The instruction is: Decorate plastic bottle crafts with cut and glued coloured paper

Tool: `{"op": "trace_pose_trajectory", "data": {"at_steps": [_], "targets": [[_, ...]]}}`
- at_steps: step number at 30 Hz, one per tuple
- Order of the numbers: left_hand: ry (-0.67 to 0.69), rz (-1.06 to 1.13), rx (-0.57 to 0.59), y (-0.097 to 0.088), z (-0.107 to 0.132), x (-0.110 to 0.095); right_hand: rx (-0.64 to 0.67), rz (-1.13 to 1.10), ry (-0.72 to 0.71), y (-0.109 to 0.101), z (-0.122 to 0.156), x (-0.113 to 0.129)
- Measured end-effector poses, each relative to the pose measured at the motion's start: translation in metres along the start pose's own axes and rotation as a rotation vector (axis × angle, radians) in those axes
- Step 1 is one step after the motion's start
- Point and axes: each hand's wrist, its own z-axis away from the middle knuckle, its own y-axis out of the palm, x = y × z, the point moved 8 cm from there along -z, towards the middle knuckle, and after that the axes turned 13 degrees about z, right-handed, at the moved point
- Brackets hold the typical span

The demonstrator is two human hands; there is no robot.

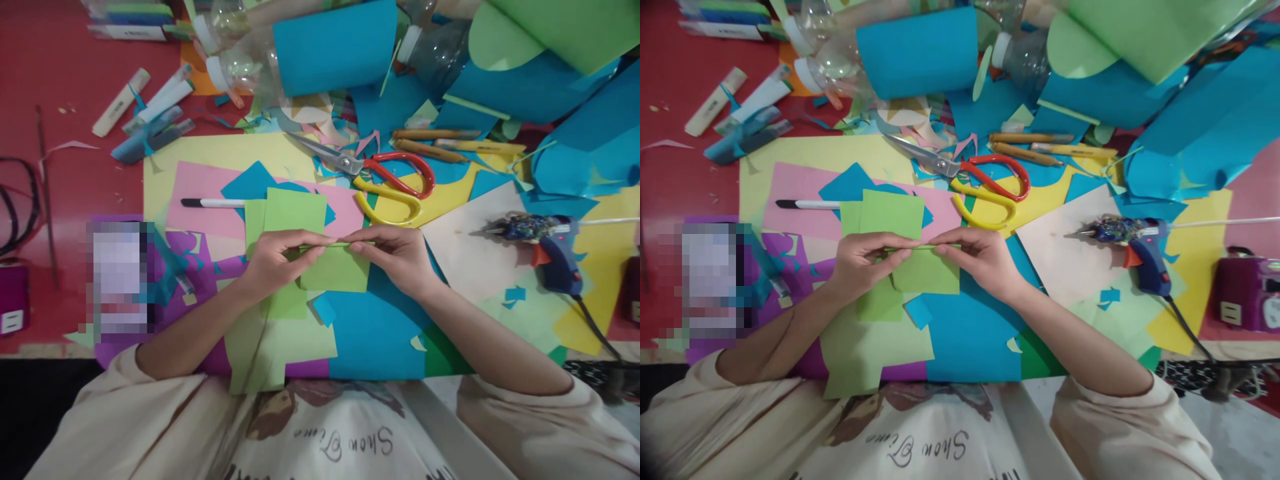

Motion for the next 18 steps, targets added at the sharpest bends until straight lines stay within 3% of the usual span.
{"op": "trace_pose_trajectory", "data": {"at_steps": [18], "targets": [[-0.138, -0.067, 0.046, 0.002, 0.002, 0.011, 0.018, 0.128, -0.036, 0.001, 0.002, 0.006]]}}
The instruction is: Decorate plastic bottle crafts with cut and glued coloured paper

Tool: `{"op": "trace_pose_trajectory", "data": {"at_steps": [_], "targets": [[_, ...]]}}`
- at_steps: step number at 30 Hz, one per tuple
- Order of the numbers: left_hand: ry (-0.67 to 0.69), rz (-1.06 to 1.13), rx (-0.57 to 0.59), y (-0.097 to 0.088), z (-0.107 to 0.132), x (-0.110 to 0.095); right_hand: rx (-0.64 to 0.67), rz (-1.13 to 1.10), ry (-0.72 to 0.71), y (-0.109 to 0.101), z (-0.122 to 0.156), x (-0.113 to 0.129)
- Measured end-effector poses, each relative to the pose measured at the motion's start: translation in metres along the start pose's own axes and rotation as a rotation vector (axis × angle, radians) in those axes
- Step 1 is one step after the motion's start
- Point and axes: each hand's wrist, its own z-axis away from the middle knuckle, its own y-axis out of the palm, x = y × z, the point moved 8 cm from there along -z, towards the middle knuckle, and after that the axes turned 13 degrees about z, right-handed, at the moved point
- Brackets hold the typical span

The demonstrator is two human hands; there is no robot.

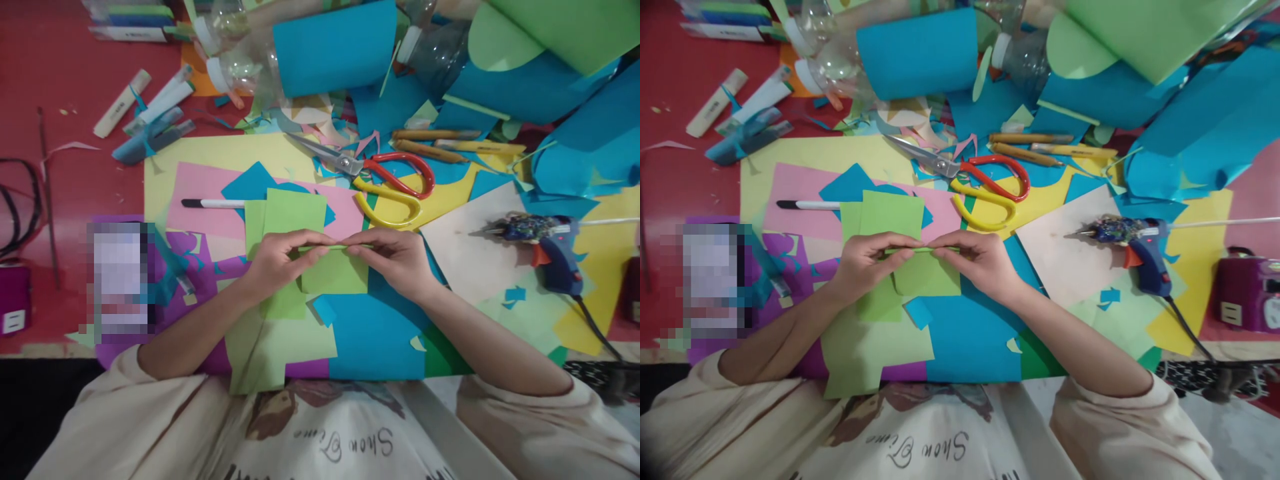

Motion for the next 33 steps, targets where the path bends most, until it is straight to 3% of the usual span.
{"op": "trace_pose_trajectory", "data": {"at_steps": [11, 19, 33], "targets": [[0.063, -0.048, -0.017, -0.003, 0.000, -0.005, 0.003, 0.037, 0.017, 0.000, 0.001, -0.004], [0.044, -0.007, 0.017, -0.001, -0.001, -0.004, -0.016, 0.043, 0.035, 0.000, 0.001, -0.007], [-0.022, 0.055, -0.049, -0.006, 0.000, 0.000, 0.008, -0.065, 0.117, 0.001, -0.001, -0.015]]}}
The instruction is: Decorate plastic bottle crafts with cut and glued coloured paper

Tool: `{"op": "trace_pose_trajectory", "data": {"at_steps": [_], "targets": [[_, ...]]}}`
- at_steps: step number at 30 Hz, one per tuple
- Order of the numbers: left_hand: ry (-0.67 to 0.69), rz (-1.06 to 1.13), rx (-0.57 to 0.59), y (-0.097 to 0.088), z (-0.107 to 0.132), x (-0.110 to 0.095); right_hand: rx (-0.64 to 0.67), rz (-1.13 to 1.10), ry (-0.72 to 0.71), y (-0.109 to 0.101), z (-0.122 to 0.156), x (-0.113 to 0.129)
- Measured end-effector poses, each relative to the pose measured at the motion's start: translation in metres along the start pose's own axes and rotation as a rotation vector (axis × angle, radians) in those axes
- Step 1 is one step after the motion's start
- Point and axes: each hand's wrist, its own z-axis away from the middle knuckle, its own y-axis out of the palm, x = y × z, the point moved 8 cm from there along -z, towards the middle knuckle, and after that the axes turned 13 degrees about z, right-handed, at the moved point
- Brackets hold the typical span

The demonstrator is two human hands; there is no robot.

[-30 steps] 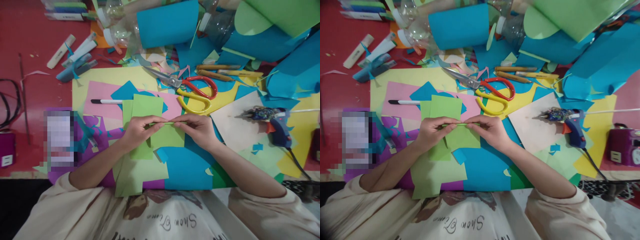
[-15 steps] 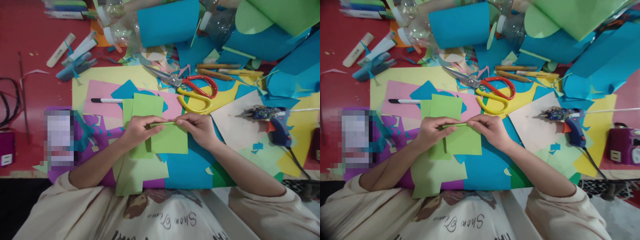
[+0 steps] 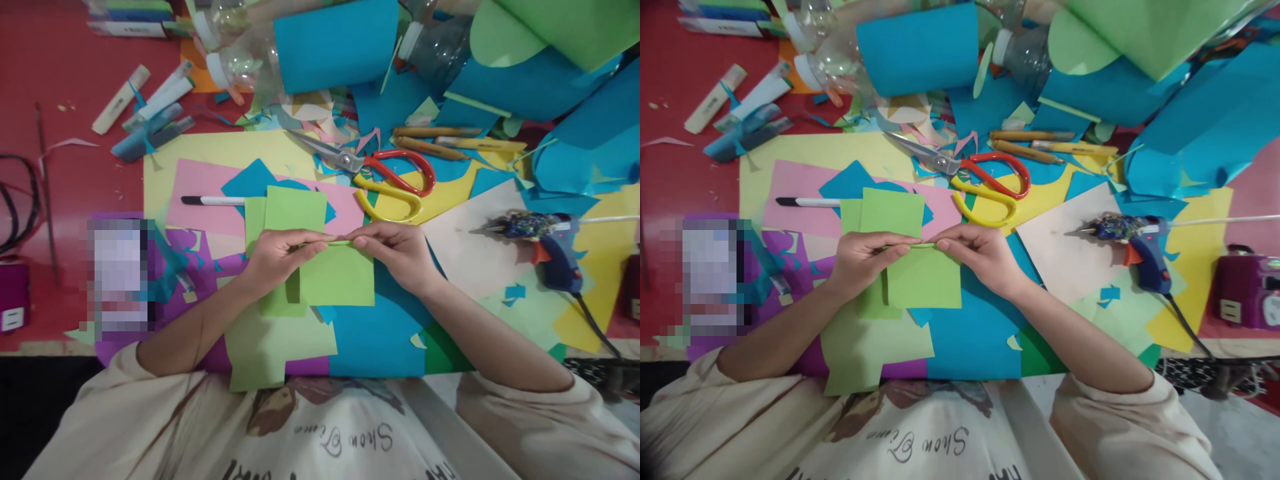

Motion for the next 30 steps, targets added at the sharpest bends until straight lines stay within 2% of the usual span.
{"op": "trace_pose_trajectory", "data": {"at_steps": [8, 17, 30], "targets": [[-0.045, 0.048, -0.003, -0.0006, -0.0017, 0.0061, 0.023, -0.048, 0.028, 0.0002, -0.0008, -0.0020], [-0.018, 0.023, -0.021, -0.0018, -0.0023, 0.0053, 0.025, -0.144, 0.024, 0.0018, -0.0024, 0.0015], [0.001, 0.023, -0.012, 0.0008, -0.0012, 0.0031, -0.082, 0.022, 0.027, -0.0057, 0.0010, -0.0022]]}}
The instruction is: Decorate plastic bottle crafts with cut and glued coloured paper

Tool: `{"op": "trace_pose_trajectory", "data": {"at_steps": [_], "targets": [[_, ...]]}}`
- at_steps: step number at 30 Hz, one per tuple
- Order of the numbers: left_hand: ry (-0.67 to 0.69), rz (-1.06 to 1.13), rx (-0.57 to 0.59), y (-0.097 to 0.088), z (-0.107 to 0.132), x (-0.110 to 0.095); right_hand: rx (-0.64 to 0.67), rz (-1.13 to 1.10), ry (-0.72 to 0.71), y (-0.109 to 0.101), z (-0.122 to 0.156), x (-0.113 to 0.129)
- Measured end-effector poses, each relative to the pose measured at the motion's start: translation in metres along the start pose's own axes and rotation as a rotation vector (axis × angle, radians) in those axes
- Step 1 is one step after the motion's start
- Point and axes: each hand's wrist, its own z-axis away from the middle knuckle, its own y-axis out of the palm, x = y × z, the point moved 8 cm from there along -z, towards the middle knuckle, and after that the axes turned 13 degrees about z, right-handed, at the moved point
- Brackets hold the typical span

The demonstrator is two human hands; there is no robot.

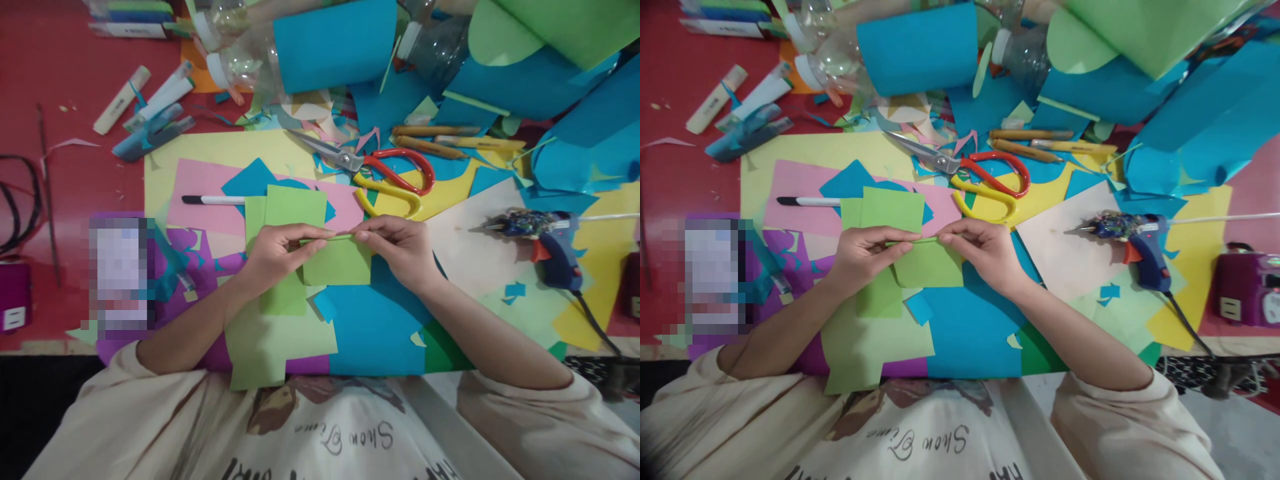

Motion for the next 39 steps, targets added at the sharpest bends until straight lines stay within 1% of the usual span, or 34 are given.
{"op": "trace_pose_trajectory", "data": {"at_steps": [3, 7, 11, 14, 19, 25, 28, 33, 39], "targets": [[0.008, 0.008, 0.001, 0.000, 0.000, -0.001, -0.001, -0.043, 0.005, 0.001, 0.000, 0.001], [0.019, -0.004, -0.015, -0.001, 0.000, -0.003, 0.059, -0.105, 0.018, 0.006, 0.000, 0.000], [0.024, -0.001, 0.010, 0.001, 0.001, -0.004, 0.082, -0.085, 0.011, 0.008, 0.000, 0.000], [0.037, 0.026, 0.015, 0.001, 0.001, -0.004, 0.069, -0.084, -0.017, 0.007, 0.000, 0.002], [0.027, 0.054, -0.045, -0.003, 0.000, -0.001, 0.043, -0.091, -0.039, 0.004, 0.000, 0.005], [0.097, 0.014, -0.093, -0.007, 0.003, -0.006, 0.020, -0.068, -0.065, 0.002, -0.001, 0.008], [0.109, 0.009, -0.108, -0.008, 0.003, -0.006, -0.002, -0.043, -0.060, 0.001, -0.001, 0.007], [0.111, 0.044, -0.131, -0.010, 0.003, -0.005, -0.041, 0.066, -0.057, -0.002, 0.003, 0.003], [0.085, 0.040, -0.141, -0.011, 0.001, -0.003, -0.038, 0.027, -0.035, 0.000, 0.002, 0.001]]}}
